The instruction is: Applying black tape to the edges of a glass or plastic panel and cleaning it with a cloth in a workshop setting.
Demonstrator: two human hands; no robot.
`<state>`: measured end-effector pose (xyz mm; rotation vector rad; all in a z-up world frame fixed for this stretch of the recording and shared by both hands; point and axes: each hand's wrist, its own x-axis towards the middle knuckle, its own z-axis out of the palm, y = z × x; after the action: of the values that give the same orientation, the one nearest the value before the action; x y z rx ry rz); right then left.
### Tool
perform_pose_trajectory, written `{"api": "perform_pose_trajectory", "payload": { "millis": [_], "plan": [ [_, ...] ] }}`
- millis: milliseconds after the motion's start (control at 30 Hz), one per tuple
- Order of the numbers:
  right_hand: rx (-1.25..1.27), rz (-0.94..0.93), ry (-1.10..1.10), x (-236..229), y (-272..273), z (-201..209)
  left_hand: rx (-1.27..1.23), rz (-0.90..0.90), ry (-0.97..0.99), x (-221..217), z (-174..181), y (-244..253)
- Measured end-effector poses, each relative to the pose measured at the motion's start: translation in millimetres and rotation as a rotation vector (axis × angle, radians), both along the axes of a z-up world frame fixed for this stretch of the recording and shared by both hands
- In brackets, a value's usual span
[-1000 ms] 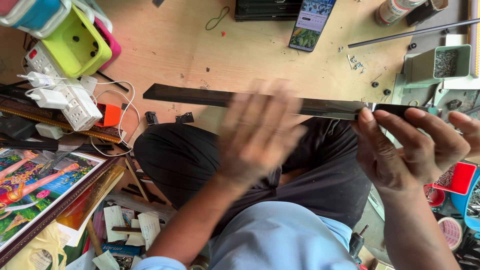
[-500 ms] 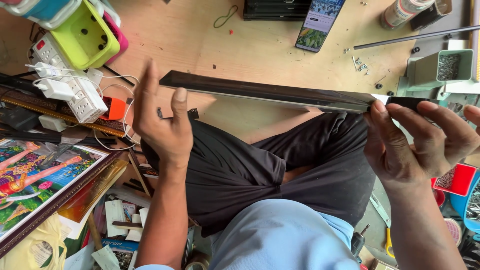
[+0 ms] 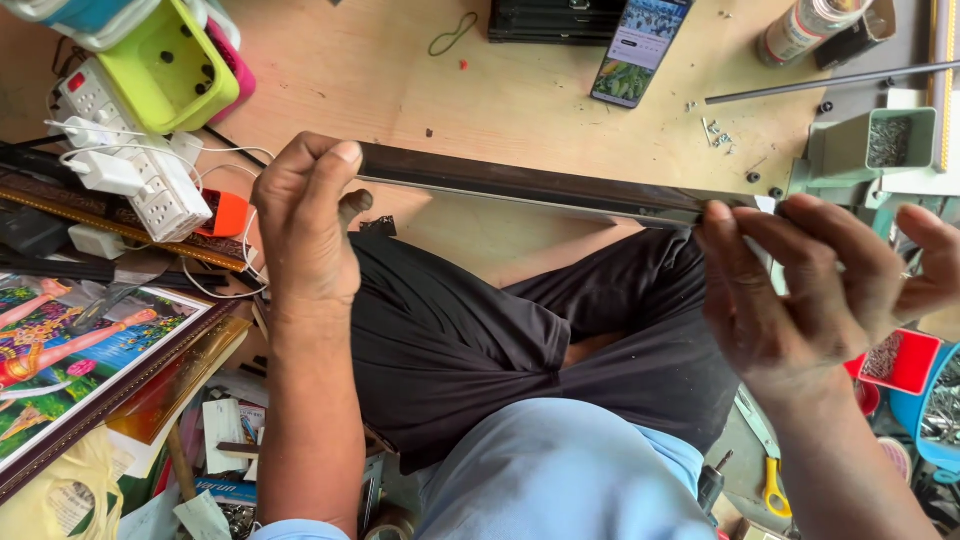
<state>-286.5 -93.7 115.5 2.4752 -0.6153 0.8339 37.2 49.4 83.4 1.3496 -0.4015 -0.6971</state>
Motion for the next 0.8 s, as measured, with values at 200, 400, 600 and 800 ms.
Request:
{"api": "perform_pose_trajectory", "payload": {
  "millis": [200,400,600,800],
  "plan": [
    [0.281,-0.035,0.077,4,7,11,0.056,0.050,-0.044,-6,7,-11],
    [0.498,-0.063,0.092,18,-3,31,0.024,0.057,0.033,-6,4,-16],
    [0.422,-0.140,0.239,38,-2,59,-0.038,0.074,0.049,-7,0,-22],
    [0.389,-0.166,0.283,38,-3,57,-0.073,0.091,0.074,-8,-5,-21]
  ]
}}
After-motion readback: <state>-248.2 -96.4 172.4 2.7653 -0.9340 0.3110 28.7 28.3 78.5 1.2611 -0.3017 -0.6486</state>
